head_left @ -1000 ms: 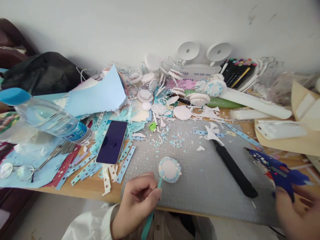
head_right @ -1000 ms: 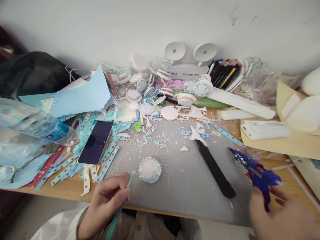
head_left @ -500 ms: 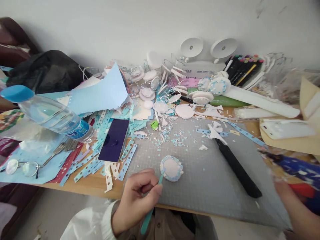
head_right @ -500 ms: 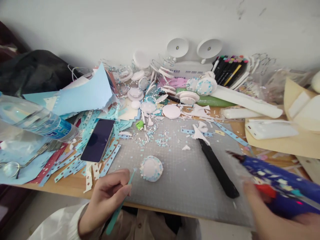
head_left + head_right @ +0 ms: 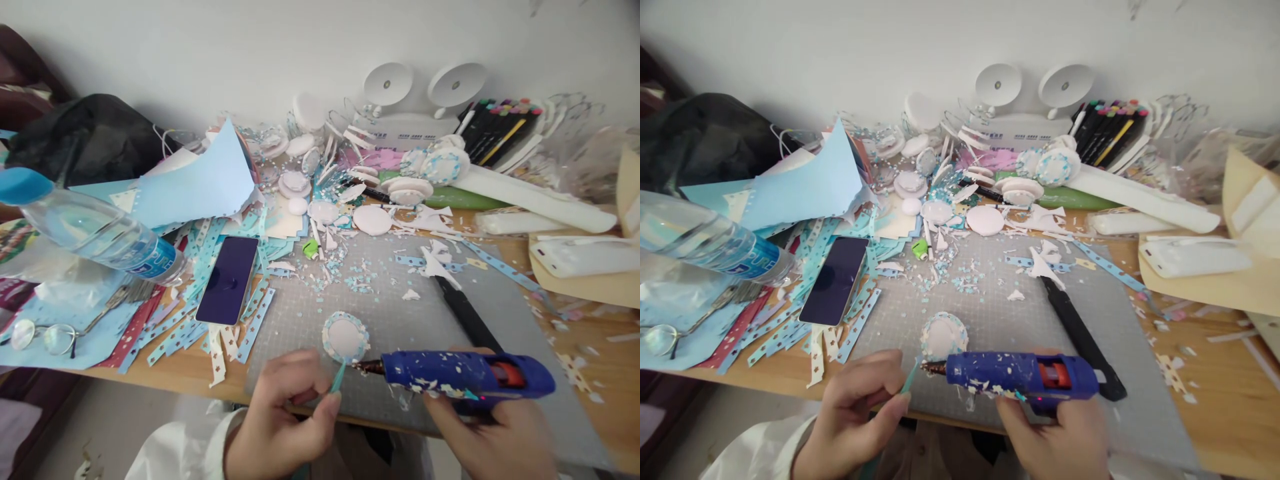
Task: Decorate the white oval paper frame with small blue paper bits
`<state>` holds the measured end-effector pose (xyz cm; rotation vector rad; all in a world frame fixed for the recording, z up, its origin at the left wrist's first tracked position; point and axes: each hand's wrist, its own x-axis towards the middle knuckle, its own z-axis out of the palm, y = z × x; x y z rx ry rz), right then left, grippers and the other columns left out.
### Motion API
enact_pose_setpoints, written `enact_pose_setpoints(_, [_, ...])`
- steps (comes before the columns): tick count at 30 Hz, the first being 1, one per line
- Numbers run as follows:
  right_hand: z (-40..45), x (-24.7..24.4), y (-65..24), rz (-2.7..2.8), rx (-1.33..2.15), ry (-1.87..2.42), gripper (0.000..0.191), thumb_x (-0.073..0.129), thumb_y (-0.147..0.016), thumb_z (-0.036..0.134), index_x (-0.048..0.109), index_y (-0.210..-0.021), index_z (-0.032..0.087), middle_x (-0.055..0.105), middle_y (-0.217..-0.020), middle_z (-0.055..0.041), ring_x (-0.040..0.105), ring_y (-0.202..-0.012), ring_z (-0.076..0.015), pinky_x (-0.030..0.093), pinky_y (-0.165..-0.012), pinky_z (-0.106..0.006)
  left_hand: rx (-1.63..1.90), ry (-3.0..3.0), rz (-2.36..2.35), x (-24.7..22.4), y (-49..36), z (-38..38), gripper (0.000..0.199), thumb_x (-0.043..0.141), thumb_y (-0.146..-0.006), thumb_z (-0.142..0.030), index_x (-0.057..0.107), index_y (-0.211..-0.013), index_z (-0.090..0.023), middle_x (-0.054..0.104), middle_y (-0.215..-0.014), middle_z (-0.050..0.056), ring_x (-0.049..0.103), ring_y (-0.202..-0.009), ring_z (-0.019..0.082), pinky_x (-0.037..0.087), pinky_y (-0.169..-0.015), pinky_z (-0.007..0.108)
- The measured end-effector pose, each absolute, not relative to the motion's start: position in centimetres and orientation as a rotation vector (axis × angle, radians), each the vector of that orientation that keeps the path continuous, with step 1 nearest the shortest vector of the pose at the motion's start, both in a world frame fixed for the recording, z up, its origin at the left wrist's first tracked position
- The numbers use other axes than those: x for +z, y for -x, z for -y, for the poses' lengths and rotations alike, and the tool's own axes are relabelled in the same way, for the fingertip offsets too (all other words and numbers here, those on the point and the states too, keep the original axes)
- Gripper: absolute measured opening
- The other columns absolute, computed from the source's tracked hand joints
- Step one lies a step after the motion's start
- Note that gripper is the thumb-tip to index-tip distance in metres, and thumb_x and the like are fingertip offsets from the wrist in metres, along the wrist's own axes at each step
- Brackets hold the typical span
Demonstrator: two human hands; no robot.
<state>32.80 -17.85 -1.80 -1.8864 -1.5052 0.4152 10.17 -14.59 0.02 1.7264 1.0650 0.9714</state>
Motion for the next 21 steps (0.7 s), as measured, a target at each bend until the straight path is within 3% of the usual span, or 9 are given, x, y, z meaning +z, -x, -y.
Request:
enact_pose_setpoints(7, [18.16,-2.36,-33.05,1.562,0.316,1.952,0.025,0.056,-0.075,0.042,0.063,-0.084,0.02,0.068,-0.083,-0.0115,0.064,-0.079,-0.0306,0.051,-0.072,-0.039,0.958,-1.697,-1.034,0.29,-10.33,14.69,0.031,0.051,-0.082,-0.018,0.032,-0.057,-0.019,0.027,-0.052,-0.004,0.03,-0.049,0.009,0.023,-0.047,0.023])
enact_pose_setpoints(12, [18.16,-2.07,-33.0,1.583,0.356,1.951,0.02,0.056,-0.075,0.042,0.064,-0.075,0.023,0.069,-0.078,-0.0087,0.064,-0.074,-0.0288,0.049,-0.069,-0.037,0.966,-1.691,-1.024,0.17,-10.31,14.83,0.028,0.052,-0.081,-0.018,0.035,-0.059,-0.018,0.029,-0.053,-0.004,0.032,-0.05,0.009,0.022,-0.047,0.023])
enact_pose_setpoints(16, [18.07,-1.89,-32.73,1.569,0.358,1.944,0.021,0.056,-0.074,0.041,0.064,-0.079,0.023,0.068,-0.077,-0.0081,0.065,-0.076,-0.0299,0.049,-0.072,-0.039,0.96,-1.697,-1.028,0.17,-10.32,14.87,0.028,0.052,-0.081,-0.017,0.035,-0.059,-0.018,0.029,-0.053,-0.004,0.032,-0.05,0.008,0.022,-0.047,0.022])
enact_pose_setpoints(21, [17.77,-1.86,-33.28,1.564,0.265,1.932,0.02,0.061,-0.073,0.04,0.063,-0.083,0.023,0.066,-0.072,-0.0071,0.065,-0.068,-0.0293,0.048,-0.06,-0.037,0.978,-1.685,-1.029,0.24,-10.28,14.85,0.028,0.052,-0.082,-0.018,0.036,-0.059,-0.018,0.028,-0.052,-0.005,0.031,-0.05,0.008,0.022,-0.048,0.022])
